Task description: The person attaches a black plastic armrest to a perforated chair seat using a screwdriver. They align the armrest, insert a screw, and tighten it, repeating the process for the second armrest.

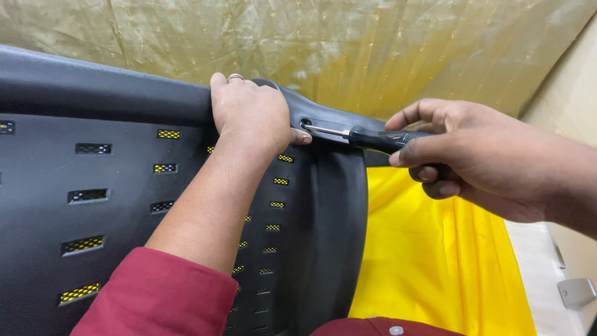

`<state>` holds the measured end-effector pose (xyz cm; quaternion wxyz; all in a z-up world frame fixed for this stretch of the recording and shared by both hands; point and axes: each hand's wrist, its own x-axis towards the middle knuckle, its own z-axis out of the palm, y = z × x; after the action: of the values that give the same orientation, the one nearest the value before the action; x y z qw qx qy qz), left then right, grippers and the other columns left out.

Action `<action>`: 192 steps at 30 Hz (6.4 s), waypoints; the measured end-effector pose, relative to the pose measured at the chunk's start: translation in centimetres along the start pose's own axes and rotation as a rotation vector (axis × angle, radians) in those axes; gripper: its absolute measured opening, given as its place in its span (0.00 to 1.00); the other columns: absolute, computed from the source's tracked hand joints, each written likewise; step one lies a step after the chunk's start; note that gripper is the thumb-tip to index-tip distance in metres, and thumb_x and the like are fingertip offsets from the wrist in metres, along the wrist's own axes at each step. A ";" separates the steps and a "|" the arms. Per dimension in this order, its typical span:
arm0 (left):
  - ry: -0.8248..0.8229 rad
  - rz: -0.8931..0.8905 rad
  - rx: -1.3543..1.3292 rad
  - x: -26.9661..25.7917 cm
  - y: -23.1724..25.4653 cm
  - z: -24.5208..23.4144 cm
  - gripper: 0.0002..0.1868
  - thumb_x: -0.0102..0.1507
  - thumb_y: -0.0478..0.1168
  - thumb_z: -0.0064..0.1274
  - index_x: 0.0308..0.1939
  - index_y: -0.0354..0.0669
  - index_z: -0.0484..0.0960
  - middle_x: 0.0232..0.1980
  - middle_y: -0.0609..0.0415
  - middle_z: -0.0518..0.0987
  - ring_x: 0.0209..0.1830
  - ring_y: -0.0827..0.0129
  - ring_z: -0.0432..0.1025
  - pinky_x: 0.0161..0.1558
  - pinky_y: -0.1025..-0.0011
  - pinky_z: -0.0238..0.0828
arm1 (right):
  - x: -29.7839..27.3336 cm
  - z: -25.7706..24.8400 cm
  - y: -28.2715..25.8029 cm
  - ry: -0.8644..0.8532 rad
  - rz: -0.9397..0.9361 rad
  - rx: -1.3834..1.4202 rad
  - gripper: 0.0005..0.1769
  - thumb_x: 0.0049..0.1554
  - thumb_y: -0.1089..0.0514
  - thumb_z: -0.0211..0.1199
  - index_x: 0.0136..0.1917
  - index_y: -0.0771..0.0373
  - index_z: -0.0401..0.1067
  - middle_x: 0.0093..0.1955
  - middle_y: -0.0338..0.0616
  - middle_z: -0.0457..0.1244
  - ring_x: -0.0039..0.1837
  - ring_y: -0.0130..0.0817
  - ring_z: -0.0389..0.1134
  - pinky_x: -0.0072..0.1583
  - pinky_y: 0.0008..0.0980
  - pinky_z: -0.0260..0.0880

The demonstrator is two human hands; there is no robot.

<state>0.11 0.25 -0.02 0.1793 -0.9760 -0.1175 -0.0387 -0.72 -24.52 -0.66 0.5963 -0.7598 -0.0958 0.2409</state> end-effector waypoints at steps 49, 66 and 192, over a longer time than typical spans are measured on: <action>-0.025 -0.007 0.004 -0.2 0.2 -0.7 0.45 0.48 0.82 0.58 0.50 0.51 0.88 0.58 0.50 0.81 0.64 0.59 0.69 0.60 0.61 0.54 | 0.0 -0.5 -0.7 0.053 -0.013 -0.207 0.14 0.59 0.60 0.66 0.58 0.60 0.72 0.43 0.42 0.62 0.35 0.32 0.60 0.35 0.34 0.60; 0.063 -0.043 0.014 -0.5 0.8 -1.1 0.48 0.45 0.83 0.59 0.49 0.48 0.87 0.55 0.49 0.81 0.61 0.59 0.70 0.56 0.61 0.54 | -1.3 -0.1 -1.0 0.095 0.027 0.289 0.13 0.65 0.56 0.57 0.55 0.68 0.75 0.39 0.36 0.60 0.34 0.24 0.50 0.32 0.25 0.47; -0.198 -0.057 -0.025 2.2 -3.6 -2.2 0.15 0.56 0.47 0.57 0.45 0.54 0.90 0.49 0.52 0.86 0.53 0.58 0.79 0.52 0.62 0.71 | -0.7 4.1 -0.7 0.535 -1.170 -0.391 0.12 0.56 0.72 0.67 0.53 0.75 0.69 0.54 0.53 0.66 0.59 0.36 0.71 0.60 0.30 0.75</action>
<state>1.27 3.23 3.58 0.1536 -0.9734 -0.1619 0.0515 -3.15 -21.12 -0.57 0.4831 -0.7103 -0.3825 -0.3402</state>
